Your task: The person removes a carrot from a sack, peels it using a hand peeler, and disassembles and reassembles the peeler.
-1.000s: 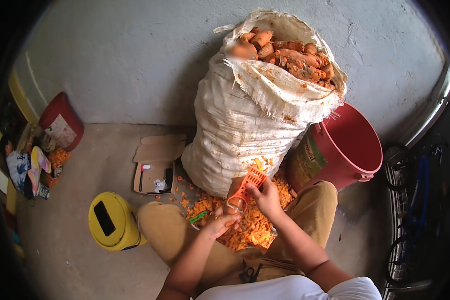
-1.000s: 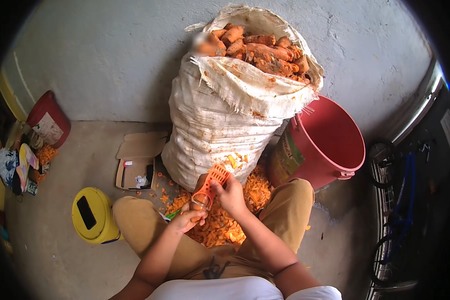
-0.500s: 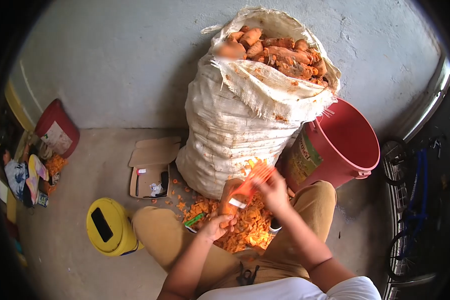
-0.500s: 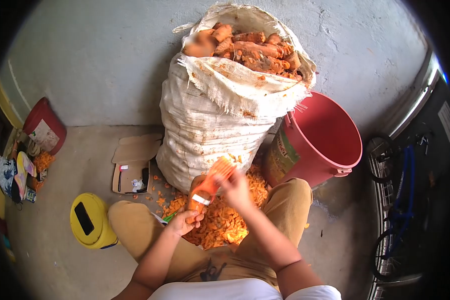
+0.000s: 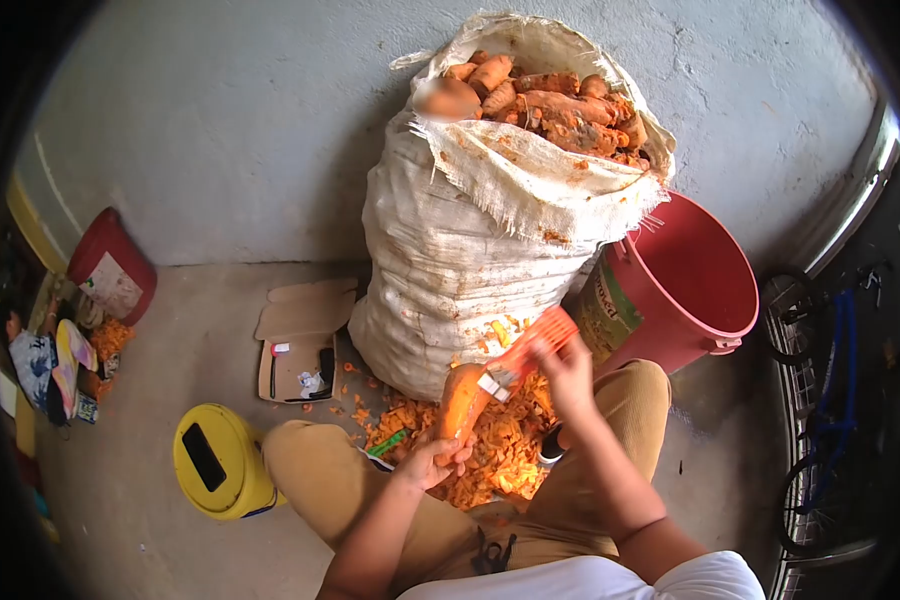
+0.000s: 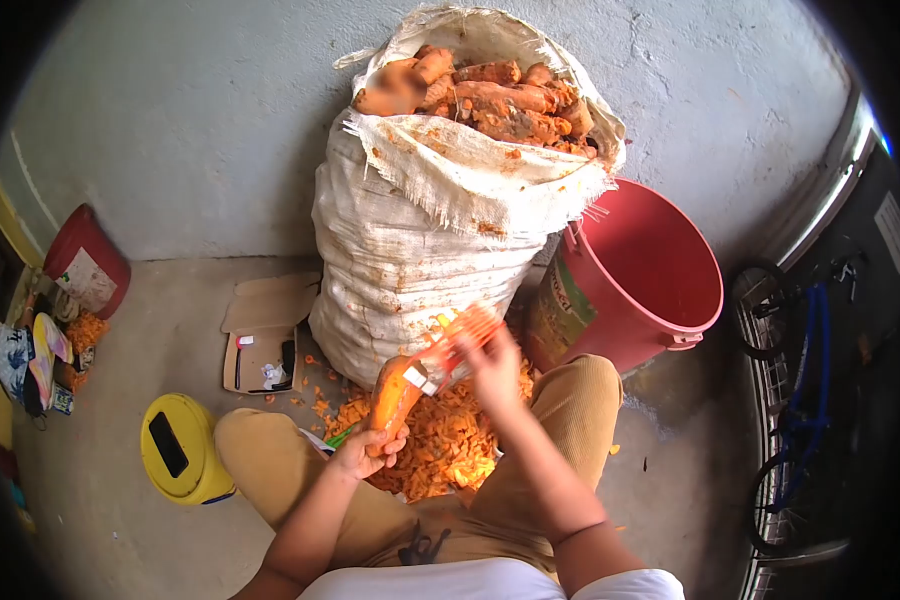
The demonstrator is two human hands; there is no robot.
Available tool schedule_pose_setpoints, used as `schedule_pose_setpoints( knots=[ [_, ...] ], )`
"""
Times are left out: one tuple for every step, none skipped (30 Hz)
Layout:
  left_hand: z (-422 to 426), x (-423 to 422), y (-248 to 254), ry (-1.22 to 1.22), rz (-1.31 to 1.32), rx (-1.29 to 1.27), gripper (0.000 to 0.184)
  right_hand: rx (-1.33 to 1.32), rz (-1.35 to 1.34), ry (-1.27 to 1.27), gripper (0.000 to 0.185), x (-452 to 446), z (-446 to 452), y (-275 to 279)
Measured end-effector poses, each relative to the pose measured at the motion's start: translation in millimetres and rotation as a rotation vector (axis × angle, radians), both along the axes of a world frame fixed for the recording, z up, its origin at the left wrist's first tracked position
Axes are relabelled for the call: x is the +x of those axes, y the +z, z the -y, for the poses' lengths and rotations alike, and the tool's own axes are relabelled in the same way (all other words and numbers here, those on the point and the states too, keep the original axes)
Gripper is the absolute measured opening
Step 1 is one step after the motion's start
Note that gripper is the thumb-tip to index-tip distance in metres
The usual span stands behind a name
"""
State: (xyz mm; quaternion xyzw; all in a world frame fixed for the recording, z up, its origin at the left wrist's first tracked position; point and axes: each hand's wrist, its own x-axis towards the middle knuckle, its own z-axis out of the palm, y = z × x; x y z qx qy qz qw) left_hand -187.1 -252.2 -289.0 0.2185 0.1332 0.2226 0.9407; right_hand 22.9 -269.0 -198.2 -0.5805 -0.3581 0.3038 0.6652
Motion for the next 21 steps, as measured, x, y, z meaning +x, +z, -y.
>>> schedule_pose_setpoints(
  knots=[
    [1,1,0,0.001,-0.011,-0.006,0.041,-0.042,0.023,0.075,0.025,-18,4,-3],
    [1,1,-1,0.003,-0.025,-0.010,0.041,-0.046,0.183,0.122,0.026,-30,7,-14],
    [2,0,0,0.005,-0.040,-0.014,0.041,-0.049,0.343,0.168,0.027,-37,7,-23],
    [2,0,1,0.009,-0.042,-0.013,0.041,-0.072,0.341,0.163,0.029,-37,6,-28],
    [2,0,3,0.012,-0.046,-0.013,0.041,-0.097,0.338,0.157,0.031,-37,6,-33],
    [3,0,4,0.015,-0.046,-0.015,0.041,-0.123,0.338,0.150,0.034,-37,6,-34],
    [3,-1,3,0.009,-0.021,-0.014,0.041,-0.063,0.231,0.100,0.034,-31,2,-33],
    [4,-2,2,0.002,0.005,-0.015,0.041,0.029,0.177,-0.056,0.021,-20,-5,-29],
    [4,-4,2,-0.004,0.030,-0.014,0.042,0.126,0.162,-0.171,0.018,-3,-11,-16],
    [5,-5,4,-0.013,0.057,0.004,0.042,0.119,0.230,-0.263,0.016,32,-17,-33],
    [7,-8,7,-0.025,0.082,0.024,0.042,0.059,0.119,-0.376,0.015,57,-19,-34],
    [6,-9,9,-0.033,0.108,0.047,0.043,0.069,0.022,-0.422,0.014,74,-18,-32],
    [4,-7,8,-0.020,0.101,0.032,0.043,0.080,0.100,-0.411,0.018,73,-13,-17],
    [3,-5,6,-0.006,0.093,0.015,0.043,0.076,0.106,-0.320,0.021,65,-9,-7],
    [4,-4,4,0.007,0.084,-0.007,0.043,0.068,0.111,-0.230,0.025,49,-7,1],
    [3,-2,-1,0.025,0.086,-0.042,0.041,0.070,0.018,-0.068,0.032,37,-4,0],
    [2,-1,-3,0.018,0.044,-0.017,0.040,0.019,0.029,0.036,0.035,23,-1,2],
    [1,0,-3,0.013,0.000,0.010,0.040,0.006,-0.019,0.110,0.034,6,2,8],
    [-1,-1,-3,0.007,-0.048,0.038,0.039,-0.060,-0.058,0.167,0.031,-7,2,7],
    [0,-1,-3,0.012,-0.052,0.037,0.039,-0.070,-0.088,0.206,0.026,-23,2,4],
    [1,0,-2,0.016,-0.055,0.036,0.038,-0.057,0.170,0.215,0.021,-34,2,-4]
  ],
)
